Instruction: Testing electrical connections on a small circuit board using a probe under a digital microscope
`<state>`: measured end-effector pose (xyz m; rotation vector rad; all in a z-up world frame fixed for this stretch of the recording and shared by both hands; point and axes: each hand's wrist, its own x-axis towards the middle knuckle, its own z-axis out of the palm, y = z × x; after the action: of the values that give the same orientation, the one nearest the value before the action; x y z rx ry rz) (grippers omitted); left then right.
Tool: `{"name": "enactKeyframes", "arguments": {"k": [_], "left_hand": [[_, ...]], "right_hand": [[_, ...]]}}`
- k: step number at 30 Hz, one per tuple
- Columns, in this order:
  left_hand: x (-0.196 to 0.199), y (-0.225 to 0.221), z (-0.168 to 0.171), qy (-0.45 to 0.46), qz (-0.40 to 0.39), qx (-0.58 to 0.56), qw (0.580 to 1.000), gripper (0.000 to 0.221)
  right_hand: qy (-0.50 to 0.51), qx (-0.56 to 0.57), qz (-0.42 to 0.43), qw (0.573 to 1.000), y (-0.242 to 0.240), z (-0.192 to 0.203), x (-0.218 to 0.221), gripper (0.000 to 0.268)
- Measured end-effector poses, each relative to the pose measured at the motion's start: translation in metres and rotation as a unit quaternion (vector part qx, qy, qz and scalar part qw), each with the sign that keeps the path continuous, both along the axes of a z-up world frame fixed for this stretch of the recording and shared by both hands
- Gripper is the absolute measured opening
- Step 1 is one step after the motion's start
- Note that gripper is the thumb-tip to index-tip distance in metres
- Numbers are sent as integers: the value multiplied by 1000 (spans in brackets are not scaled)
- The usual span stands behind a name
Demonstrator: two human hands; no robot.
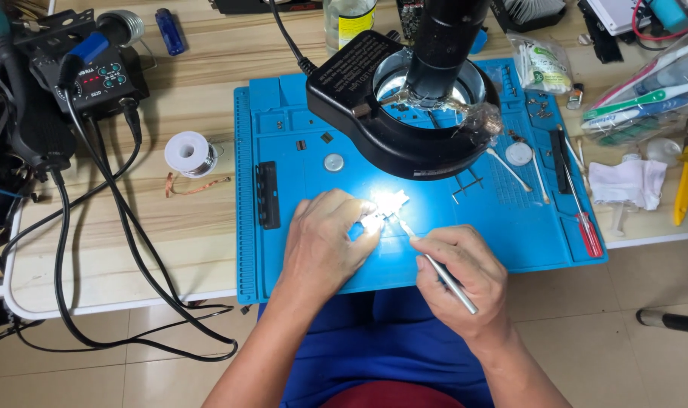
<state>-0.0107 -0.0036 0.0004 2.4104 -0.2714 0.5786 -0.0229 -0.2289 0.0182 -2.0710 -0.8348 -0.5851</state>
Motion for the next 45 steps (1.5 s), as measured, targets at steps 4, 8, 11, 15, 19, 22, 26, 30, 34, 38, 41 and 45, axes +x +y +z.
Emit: {"name": "enactKeyframes", "arguments": {"k": [4, 8, 11, 15, 19, 22, 26, 30, 34, 38, 41, 45], "left_hand": [[1, 1, -2, 4, -1, 4, 1000, 17], [1, 0, -3, 9, 4, 4, 1000, 15], [1, 0, -4, 14, 6, 4, 1000, 16], [2, 0, -6, 7, 7, 2, 1000, 16], [2, 1, -6, 11, 4, 2, 1000, 19], [2, 0, -3, -17, 5, -66, 998, 13], [2, 0, -2, -6, 2, -77, 997, 15], [2, 0, 3, 2, -2, -79, 997, 14], [1, 0, 3, 11, -2, -84, 996, 15], [2, 0, 4, 10, -6, -80, 997, 16], [2, 1, 2, 10, -6, -82, 997, 16], [2, 1, 0, 12, -10, -86, 996, 17]], "right_hand": [[-19, -9, 6, 1000, 1, -1, 1, 22], [-39, -10, 18, 999, 2, 0, 0, 19], [-44, -9, 18, 999, 1, -1, 0, 21], [-74, -12, 24, 997, 4, -3, 1, 22], [-97, -18, 33, 995, 7, -5, 4, 24], [-109, 73, 6, 991, 14, -2, 7, 18], [-114, 72, 6, 991, 16, -3, 7, 20], [-96, 79, 7, 992, 16, 1, 4, 20], [-100, 79, -1, 992, 14, 0, 7, 21], [-107, 76, -3, 991, 17, -1, 6, 19], [-99, 84, 1, 992, 16, -1, 7, 18], [-104, 91, -7, 990, 13, -2, 9, 18]]}}
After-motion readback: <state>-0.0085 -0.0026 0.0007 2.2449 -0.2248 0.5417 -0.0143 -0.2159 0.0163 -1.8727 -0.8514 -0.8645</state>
